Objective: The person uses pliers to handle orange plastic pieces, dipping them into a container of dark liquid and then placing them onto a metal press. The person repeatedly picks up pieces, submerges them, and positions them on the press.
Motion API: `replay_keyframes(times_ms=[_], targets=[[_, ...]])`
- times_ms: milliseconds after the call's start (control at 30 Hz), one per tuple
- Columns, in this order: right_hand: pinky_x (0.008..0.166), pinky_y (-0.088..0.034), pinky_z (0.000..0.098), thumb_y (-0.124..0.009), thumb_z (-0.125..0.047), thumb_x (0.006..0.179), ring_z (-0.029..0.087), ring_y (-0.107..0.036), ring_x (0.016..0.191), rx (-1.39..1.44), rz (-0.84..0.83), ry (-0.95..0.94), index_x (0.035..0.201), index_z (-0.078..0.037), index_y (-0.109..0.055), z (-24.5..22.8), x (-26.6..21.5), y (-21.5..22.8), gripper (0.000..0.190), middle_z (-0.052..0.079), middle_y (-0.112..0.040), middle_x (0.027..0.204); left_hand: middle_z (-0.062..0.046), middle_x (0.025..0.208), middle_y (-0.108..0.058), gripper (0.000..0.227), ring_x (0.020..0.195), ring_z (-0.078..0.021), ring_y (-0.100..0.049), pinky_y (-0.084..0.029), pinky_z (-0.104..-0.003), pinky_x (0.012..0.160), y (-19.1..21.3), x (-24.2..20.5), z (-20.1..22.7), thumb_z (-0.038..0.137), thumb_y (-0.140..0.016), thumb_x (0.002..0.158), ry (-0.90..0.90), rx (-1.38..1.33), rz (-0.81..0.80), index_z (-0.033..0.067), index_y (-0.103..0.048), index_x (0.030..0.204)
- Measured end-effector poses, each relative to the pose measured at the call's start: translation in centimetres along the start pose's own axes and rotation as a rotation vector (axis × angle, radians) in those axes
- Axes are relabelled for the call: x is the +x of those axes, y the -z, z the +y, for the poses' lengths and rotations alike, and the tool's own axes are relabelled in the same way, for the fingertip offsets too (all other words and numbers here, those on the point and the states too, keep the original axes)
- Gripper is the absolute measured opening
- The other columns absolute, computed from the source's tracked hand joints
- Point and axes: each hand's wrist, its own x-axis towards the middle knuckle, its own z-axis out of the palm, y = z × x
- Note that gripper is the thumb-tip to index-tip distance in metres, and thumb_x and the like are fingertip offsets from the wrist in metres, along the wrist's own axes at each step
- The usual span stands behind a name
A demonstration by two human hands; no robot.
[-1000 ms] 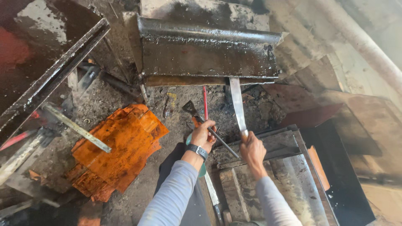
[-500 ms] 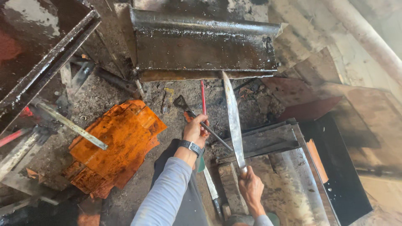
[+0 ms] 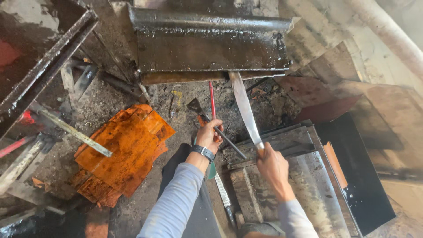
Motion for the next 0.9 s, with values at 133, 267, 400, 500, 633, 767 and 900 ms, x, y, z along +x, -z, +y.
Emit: replay_keyframes(times_ms=[133, 267, 400, 500, 633, 767, 900], targets=[[0.071, -0.053, 0.0554, -0.063, -0.019, 0.085, 0.045, -0.07, 0.081, -0.079, -0.126, -0.109, 0.104, -0.014, -0.058, 2.1, -4.7, 2.3, 0.02, 0.02, -0.072, 0.081, -0.003, 0.066, -0.062, 0.011, 0.051, -0.0115, -0.05, -0.039, -0.026, 0.047, 0.4, 0.3, 0.5, 0.013, -0.075, 0.082, 0.01, -0.01, 0.011, 0.0074, -0.065, 0.081], [0.073, -0.051, 0.0572, -0.062, -0.022, 0.085, 0.045, -0.069, 0.083, -0.066, -0.145, -0.152, 0.107, -0.018, -0.059, 3.8, -9.0, 3.1, 0.023, 0.021, -0.072, 0.079, -0.003, 0.065, -0.062, 0.013, 0.048, -0.0118, -0.049, -0.039, -0.027, 0.046, 0.9, 0.6, 1.1, 0.014, -0.076, 0.082, -0.045, -0.004, 0.033, 0.0086, -0.065, 0.078], [0.076, -0.051, 0.0572, -0.062, -0.023, 0.085, 0.046, -0.069, 0.087, -0.082, -0.173, -0.164, 0.105, -0.015, -0.06, 3.0, -8.7, 3.6, 0.021, 0.021, -0.073, 0.082, -0.005, 0.064, -0.061, 0.016, 0.045, -0.0135, -0.047, -0.038, -0.029, 0.045, 1.1, 0.6, 1.6, 0.015, -0.075, 0.081, -0.085, -0.02, 0.005, 0.0079, -0.063, 0.073], [0.077, -0.052, 0.0575, -0.061, -0.022, 0.086, 0.046, -0.068, 0.089, -0.087, -0.18, -0.11, 0.103, -0.011, -0.059, 1.5, -6.2, 3.7, 0.02, 0.022, -0.073, 0.086, -0.004, 0.065, -0.062, 0.018, 0.046, -0.0132, -0.047, -0.041, -0.029, 0.047, 0.9, 0.3, 1.3, 0.016, -0.075, 0.082, -0.046, -0.019, 0.037, 0.0087, -0.062, 0.072], [0.073, -0.054, 0.0557, -0.066, -0.019, 0.085, 0.045, -0.069, 0.085, -0.065, -0.092, -0.025, 0.114, -0.004, -0.055, -1.7, -0.6, 1.6, 0.034, 0.025, -0.07, 0.088, -0.004, 0.067, -0.062, 0.019, 0.048, -0.0124, -0.046, -0.043, -0.029, 0.05, 0.6, 0.1, 0.8, 0.016, -0.076, 0.081, 0.005, -0.023, 0.048, 0.0092, -0.061, 0.073], [0.067, -0.06, 0.0509, -0.08, -0.032, 0.084, 0.034, -0.074, 0.064, 0.244, -0.315, -0.099, 0.102, 0.002, -0.059, -5.3, 7.5, -0.7, 0.044, 0.018, -0.072, 0.077, -0.004, 0.066, -0.061, 0.018, 0.048, -0.0124, -0.046, -0.04, -0.027, 0.048, 0.3, 0.1, 0.8, 0.015, -0.077, 0.08, -0.006, -0.027, 0.016, 0.0079, -0.061, 0.075], [0.074, -0.057, 0.0467, -0.073, -0.031, 0.083, 0.03, -0.075, 0.067, 0.31, -0.295, -0.166, 0.101, -0.004, -0.07, -7.0, 12.4, -2.3, 0.032, 0.016, -0.076, 0.084, -0.004, 0.066, -0.062, 0.014, 0.049, -0.0116, -0.048, -0.04, -0.026, 0.048, 0.4, 0.0, 0.6, 0.014, -0.076, 0.08, 0.005, -0.031, 0.057, 0.0082, -0.064, 0.078]])
